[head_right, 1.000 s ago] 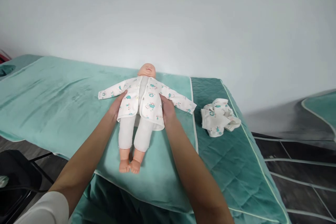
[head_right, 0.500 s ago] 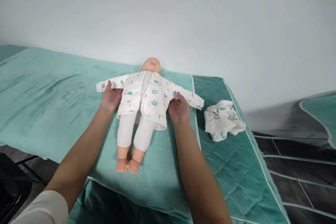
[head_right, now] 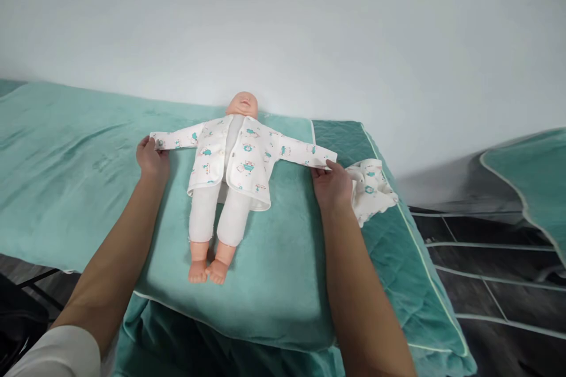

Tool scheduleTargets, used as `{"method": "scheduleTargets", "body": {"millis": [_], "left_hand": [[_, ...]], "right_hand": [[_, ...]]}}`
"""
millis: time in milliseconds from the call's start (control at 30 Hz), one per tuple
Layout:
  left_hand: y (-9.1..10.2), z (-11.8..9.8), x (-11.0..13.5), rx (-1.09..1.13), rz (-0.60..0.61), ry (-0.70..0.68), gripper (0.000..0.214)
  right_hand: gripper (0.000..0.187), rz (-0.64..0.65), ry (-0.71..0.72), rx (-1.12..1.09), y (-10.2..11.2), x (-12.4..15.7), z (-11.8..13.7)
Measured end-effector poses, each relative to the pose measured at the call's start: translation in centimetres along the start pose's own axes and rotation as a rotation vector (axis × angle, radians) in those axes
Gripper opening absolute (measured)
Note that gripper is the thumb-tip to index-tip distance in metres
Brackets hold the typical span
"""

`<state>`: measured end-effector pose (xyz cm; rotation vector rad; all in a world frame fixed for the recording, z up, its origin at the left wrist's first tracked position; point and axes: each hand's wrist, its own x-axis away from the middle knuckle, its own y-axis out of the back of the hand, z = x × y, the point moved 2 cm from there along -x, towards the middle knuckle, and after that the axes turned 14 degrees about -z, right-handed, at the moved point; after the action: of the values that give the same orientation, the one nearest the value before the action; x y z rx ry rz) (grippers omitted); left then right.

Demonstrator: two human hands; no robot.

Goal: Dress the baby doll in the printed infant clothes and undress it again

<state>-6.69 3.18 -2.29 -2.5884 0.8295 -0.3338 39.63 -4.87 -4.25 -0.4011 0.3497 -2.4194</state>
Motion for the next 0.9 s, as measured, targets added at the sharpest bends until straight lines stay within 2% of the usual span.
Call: {"method": "scheduleTargets", "body": {"millis": [100, 167, 233, 300, 400, 500, 567, 633, 667, 733, 800, 900], "left_hand": [[0.8, -0.7, 1.8, -0.15, -0.058, -0.283, 0.025], [1.2, -1.1, 3.3, -0.267, 0.017, -0.43, 0.028], [1.5, -1.4, 4.7, -0.361, 0.11, -0.535, 0.031], [1.8, -1.6, 6.0, -0.39, 0.184, -0.583, 0.029], [2.4, -1.9, 7.9, -0.408, 0.302, -0.58, 0.022], [3.8, -2.3, 9.8, -0.47, 0.445, -0.534, 0.017], [5.3, -2.6, 11.1, -0.532, 0.536, -0.511, 0.018], [7.0, -3.1, 12.4, -0.599, 0.625, -0.491, 0.021], [7.9, -3.3, 12.9, -0.628, 0.665, -0.487, 0.022], [9.5, -3.9, 13.9, -0.661, 0.721, -0.488, 0.023], [10.8, -4.4, 14.7, -0.656, 0.732, -0.485, 0.023], [12.4, -5.2, 16.0, -0.684, 0.763, -0.561, 0.024]], "right_hand": [[0.047, -0.158, 0.211, 0.119, 0.6, 1.5, -0.2], [0.058, -0.144, 0.385, 0.221, 1.0, 3.4, 0.0], [0.056, -0.07, 0.632, 0.39, 1.6, 5.6, 0.6], [0.049, -0.007, 0.882, 0.543, 2.5, 8.0, 1.4], [0.044, -0.055, 1.076, 0.715, 4.4, 10.3, 2.6], [0.051, -0.225, 1.057, 0.899, 6.7, 10.2, 3.5], [0.06, -0.308, 0.951, 0.99, 8.3, 8.9, 3.8], [0.063, -0.333, 0.813, 1.098, 9.8, 7.1, 4.0], [0.057, -0.299, 0.759, 1.164, 10.4, 6.3, 4.2], [0.031, -0.237, 0.695, 1.253, 11.2, 5.1, 4.8], [0.013, -0.187, 0.652, 1.267, 11.8, 4.9, 5.8], [0.011, -0.168, 0.611, 1.095, 12.0, 6.9, 8.3]]}}
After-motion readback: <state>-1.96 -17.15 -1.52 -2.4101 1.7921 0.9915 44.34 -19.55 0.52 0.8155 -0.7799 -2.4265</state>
